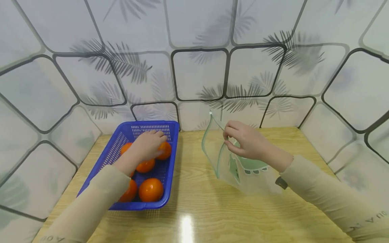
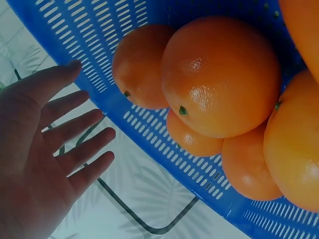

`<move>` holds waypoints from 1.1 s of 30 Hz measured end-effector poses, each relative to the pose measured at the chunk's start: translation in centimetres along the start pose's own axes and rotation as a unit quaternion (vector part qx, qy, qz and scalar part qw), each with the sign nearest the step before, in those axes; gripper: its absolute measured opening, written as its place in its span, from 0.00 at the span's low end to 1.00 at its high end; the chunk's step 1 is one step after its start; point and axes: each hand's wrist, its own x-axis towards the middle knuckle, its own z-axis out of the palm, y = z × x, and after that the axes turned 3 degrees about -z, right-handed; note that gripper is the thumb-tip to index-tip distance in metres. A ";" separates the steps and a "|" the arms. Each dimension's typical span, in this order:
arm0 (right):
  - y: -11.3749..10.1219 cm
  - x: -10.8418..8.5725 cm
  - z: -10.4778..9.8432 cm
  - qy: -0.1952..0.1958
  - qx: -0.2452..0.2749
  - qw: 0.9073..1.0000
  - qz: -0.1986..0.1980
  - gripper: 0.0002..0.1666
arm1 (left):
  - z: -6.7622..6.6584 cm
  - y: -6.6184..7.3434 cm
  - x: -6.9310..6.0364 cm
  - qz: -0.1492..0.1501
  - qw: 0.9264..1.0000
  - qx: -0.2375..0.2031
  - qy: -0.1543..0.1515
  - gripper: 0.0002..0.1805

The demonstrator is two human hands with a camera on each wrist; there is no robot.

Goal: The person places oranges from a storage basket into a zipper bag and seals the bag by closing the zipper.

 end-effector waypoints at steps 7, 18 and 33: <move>0.1 -0.1 0.1 -0.003 -0.002 1.000 -0.001 0.06 | 0.9 0.1 0.7 -0.012 0.999 -0.020 -0.036 0.39; 0.2 -0.2 0.3 -0.004 0.002 1.000 0.000 0.07 | 1.6 0.2 1.7 -0.055 0.993 -0.013 -0.100 0.50; 0.8 -0.3 0.2 -0.010 0.013 1.000 0.003 0.07 | 2.6 -0.5 2.2 -0.077 0.987 -0.024 -0.139 0.50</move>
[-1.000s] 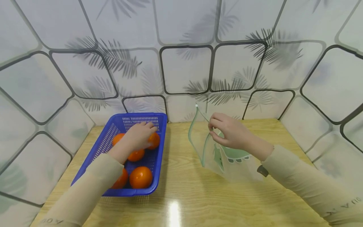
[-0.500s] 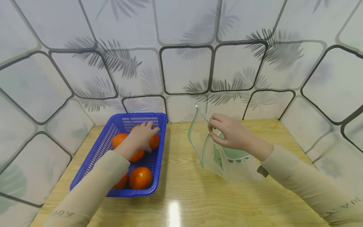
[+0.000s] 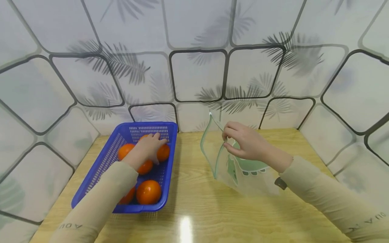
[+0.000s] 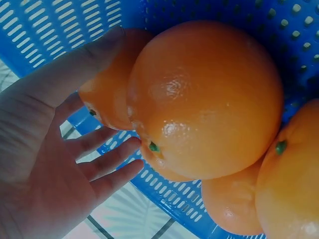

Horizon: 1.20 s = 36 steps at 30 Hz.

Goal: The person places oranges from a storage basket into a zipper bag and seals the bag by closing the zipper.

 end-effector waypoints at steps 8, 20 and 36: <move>0.0 0.1 -0.2 -0.006 -0.001 1.000 0.004 0.07 | 0.5 0.0 0.2 0.006 1.000 0.003 0.000 0.48; 0.2 0.1 -0.4 -0.003 -0.004 1.000 0.000 0.07 | 0.3 0.1 0.6 0.004 1.000 -0.007 -0.025 0.46; 0.1 0.5 -0.7 -0.003 -0.017 1.000 -0.006 0.07 | -0.4 -0.4 -0.5 0.017 0.999 -0.037 -0.002 0.50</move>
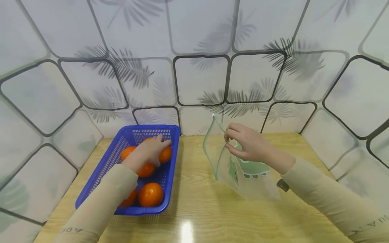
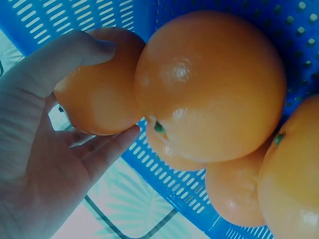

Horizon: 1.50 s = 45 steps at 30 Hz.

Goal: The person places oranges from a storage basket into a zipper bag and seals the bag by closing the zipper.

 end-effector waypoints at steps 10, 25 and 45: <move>-0.2 0.1 -0.1 -0.008 0.002 1.000 -0.004 0.08 | -0.9 0.2 -0.9 0.019 1.000 0.010 0.021 0.49; -0.2 0.0 0.2 -0.009 0.000 1.000 -0.009 0.08 | -2.1 0.2 -1.9 0.045 0.995 0.007 0.088 0.48; -0.1 0.5 0.3 -0.012 0.001 1.000 -0.020 0.09 | -4.5 1.5 -2.6 0.098 0.985 -0.009 0.145 0.48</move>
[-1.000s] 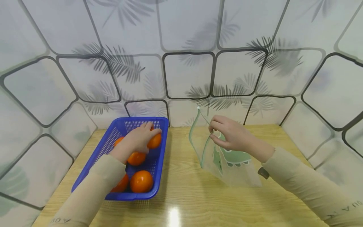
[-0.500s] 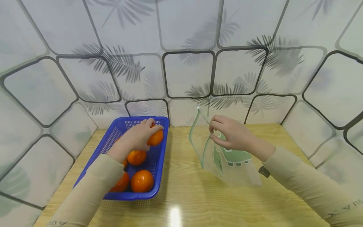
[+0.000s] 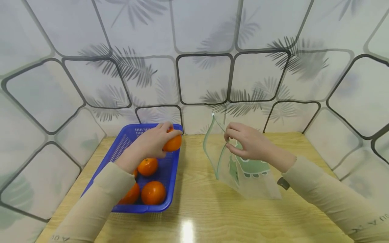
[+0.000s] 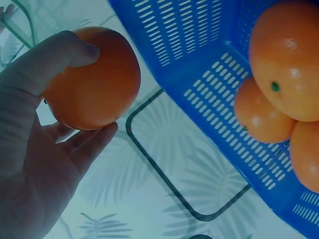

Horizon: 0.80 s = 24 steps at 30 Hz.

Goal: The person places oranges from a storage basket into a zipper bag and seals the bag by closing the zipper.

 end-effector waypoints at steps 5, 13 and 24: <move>-0.2 0.2 -0.2 -0.006 -0.001 1.000 -0.002 0.09 | -0.8 0.7 0.4 0.026 0.999 0.006 0.027 0.47; -0.2 0.4 -0.1 -0.001 0.001 1.000 -0.009 0.09 | -2.3 1.9 0.9 0.051 0.997 0.011 0.055 0.48; -0.2 0.7 -0.3 0.000 0.003 1.000 -0.011 0.09 | -3.5 4.1 1.4 0.105 0.991 0.028 0.077 0.46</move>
